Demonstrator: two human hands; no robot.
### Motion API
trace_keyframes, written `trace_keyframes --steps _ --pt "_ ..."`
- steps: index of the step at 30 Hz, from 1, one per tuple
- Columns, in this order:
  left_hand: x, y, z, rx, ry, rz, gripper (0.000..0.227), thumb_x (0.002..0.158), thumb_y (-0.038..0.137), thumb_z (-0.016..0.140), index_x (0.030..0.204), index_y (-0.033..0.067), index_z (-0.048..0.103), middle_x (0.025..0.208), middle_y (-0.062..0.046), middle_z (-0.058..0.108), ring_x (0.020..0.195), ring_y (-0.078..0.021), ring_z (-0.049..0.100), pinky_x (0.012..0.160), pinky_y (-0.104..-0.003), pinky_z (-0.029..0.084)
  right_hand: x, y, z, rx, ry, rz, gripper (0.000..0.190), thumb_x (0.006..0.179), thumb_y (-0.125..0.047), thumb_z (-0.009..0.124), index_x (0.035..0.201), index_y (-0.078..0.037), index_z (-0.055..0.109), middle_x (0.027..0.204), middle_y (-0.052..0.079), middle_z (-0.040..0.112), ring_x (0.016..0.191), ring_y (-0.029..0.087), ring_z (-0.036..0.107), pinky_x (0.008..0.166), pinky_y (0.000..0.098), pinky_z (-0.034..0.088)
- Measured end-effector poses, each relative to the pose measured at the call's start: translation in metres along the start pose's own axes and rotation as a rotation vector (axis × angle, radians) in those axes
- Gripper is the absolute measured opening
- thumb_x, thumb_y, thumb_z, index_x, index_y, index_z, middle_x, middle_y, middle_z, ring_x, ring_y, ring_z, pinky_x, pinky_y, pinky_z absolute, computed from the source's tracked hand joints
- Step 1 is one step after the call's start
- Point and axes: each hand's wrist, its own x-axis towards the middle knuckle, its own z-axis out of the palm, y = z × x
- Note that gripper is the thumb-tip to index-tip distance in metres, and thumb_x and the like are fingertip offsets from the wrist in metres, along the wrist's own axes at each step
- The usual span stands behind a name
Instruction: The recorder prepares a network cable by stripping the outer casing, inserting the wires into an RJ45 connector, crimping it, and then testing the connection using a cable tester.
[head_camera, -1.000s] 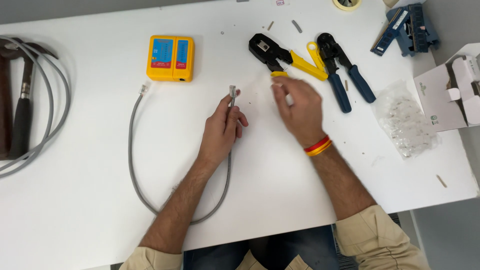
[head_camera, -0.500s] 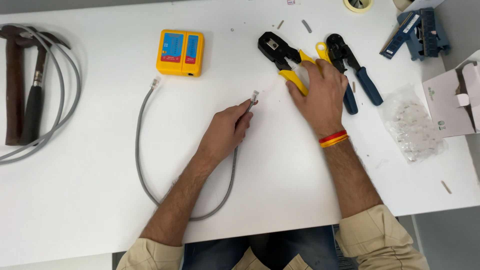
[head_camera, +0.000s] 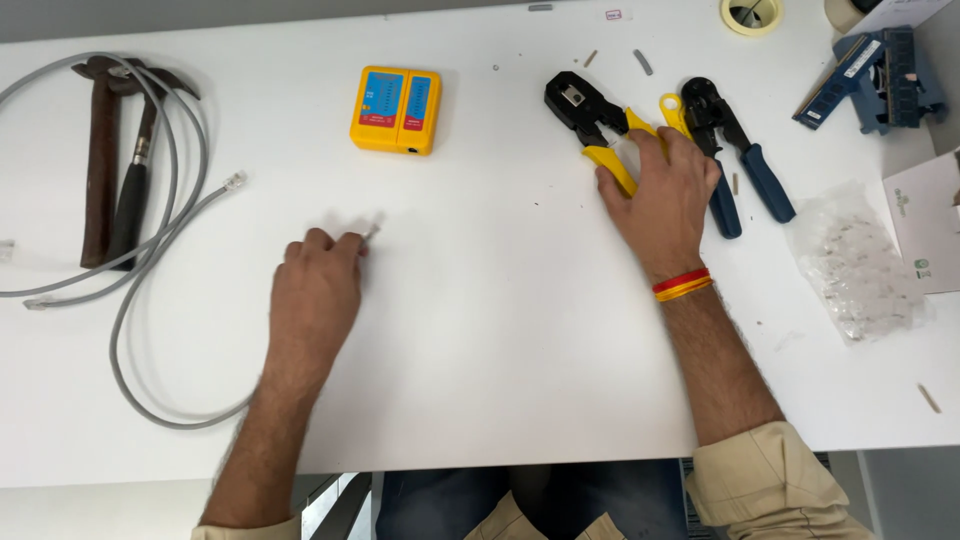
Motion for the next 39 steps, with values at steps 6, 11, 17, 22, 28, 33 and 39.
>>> trace_keyframes --steps 6,11,17,22,28,33,39 --pt "0.005 -0.011 0.024 0.014 0.111 -0.016 0.049 0.095 0.015 0.071 0.139 -0.0006 0.058 0.113 -0.019 0.064 0.093 -0.0324 0.063 0.074 -0.046 0.058 -0.002 -0.002 0.006 -0.016 0.043 -0.01 0.058 0.098 -0.035 0.08 0.141 -0.001 0.061 0.137 0.025 0.055 0.132 0.037 0.048 0.106 0.0523 0.032" --pt "0.017 -0.033 -0.003 -0.266 -0.05 -0.053 0.07 0.081 0.031 0.084 0.142 0.0104 0.057 0.133 -0.02 0.057 0.119 -0.0375 0.056 0.092 -0.047 0.055 -0.002 0.001 0.007 -0.032 0.033 -0.008 0.061 0.098 -0.037 0.079 0.144 -0.001 0.06 0.136 0.026 0.054 0.131 0.038 0.047 0.105 0.052 0.031" --pt "0.033 -0.066 -0.001 -0.145 -0.066 -0.171 0.088 0.069 0.046 0.092 0.142 0.0144 0.056 0.154 -0.027 0.031 0.143 -0.0458 0.027 0.102 -0.064 0.04 -0.002 0.002 0.008 -0.055 0.028 -0.009 0.064 0.098 -0.04 0.079 0.145 -0.001 0.059 0.134 0.026 0.055 0.13 0.037 0.047 0.104 0.0519 0.031" --pt "0.038 -0.094 0.013 -0.062 0.058 -0.152 0.096 0.068 0.057 0.092 0.143 0.0094 0.056 0.154 -0.037 0.022 0.142 -0.0553 0.01 0.103 -0.072 0.024 -0.003 -0.003 0.004 -0.051 0.009 0.018 0.066 0.097 -0.041 0.08 0.145 0.0 0.059 0.129 0.023 0.056 0.124 0.036 0.048 0.102 0.0521 0.032" --pt "0.024 -0.051 0.043 -0.021 0.263 0.009 0.041 0.099 0.03 0.071 0.135 0.0101 0.067 0.136 -0.019 0.055 0.129 -0.0384 0.048 0.105 -0.061 0.041 0.0 -0.01 -0.002 -0.117 0.035 0.037 0.058 0.095 -0.041 0.079 0.134 -0.001 0.062 0.121 0.019 0.057 0.115 0.034 0.048 0.095 0.0511 0.033" --pt "0.018 0.042 0.059 -0.189 0.34 0.282 0.028 0.095 0.012 0.067 0.123 0.008 0.068 0.12 -0.015 0.059 0.115 -0.0356 0.054 0.092 -0.053 0.044 0.0 -0.011 -0.004 -0.127 -0.027 0.043 0.044 0.096 -0.041 0.077 0.113 -0.002 0.065 0.117 0.019 0.056 0.112 0.033 0.048 0.09 0.0527 0.032" --pt "0.058 0.112 0.07 -0.226 0.321 0.423 0.023 0.089 0.011 0.068 0.111 0.0044 0.069 0.119 -0.012 0.06 0.112 -0.0323 0.056 0.09 -0.049 0.046 0.0 -0.01 -0.005 -0.154 -0.054 0.004 0.041 0.099 -0.042 0.074 0.1 -0.002 0.069 0.116 0.021 0.056 0.111 0.034 0.048 0.089 0.0524 0.033"
